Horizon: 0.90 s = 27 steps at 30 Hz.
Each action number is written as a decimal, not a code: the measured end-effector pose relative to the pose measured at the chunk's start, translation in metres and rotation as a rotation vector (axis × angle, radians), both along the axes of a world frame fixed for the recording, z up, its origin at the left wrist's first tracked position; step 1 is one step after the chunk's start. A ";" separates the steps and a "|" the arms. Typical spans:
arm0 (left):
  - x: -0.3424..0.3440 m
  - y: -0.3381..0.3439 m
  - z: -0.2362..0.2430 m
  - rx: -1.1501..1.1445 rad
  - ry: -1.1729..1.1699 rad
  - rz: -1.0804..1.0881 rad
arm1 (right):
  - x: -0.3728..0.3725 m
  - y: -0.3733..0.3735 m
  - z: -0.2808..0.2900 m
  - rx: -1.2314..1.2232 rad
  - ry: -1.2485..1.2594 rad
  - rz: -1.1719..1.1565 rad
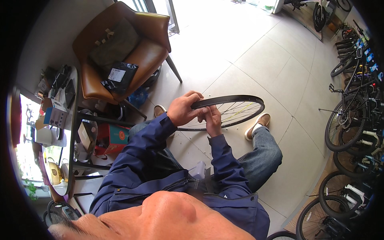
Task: The person holds a bicycle wheel and repeatedly inserts and removes a small metal part near the hub. They rotate the wheel to access different sections and continue the same insertion and removal motions.
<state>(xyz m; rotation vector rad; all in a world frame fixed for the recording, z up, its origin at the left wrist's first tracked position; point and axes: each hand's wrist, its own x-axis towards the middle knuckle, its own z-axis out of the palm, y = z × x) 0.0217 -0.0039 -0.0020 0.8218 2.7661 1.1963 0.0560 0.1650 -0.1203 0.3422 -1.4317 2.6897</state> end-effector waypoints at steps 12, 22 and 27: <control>0.000 0.003 0.000 -0.005 0.004 0.052 | -0.003 -0.003 -0.011 0.130 0.079 -0.070; 0.001 0.003 -0.001 0.050 0.064 0.023 | 0.001 -0.013 0.004 -0.005 -0.186 -0.108; -0.002 0.000 -0.007 0.050 0.077 0.045 | -0.003 -0.009 0.002 0.107 -0.078 -0.098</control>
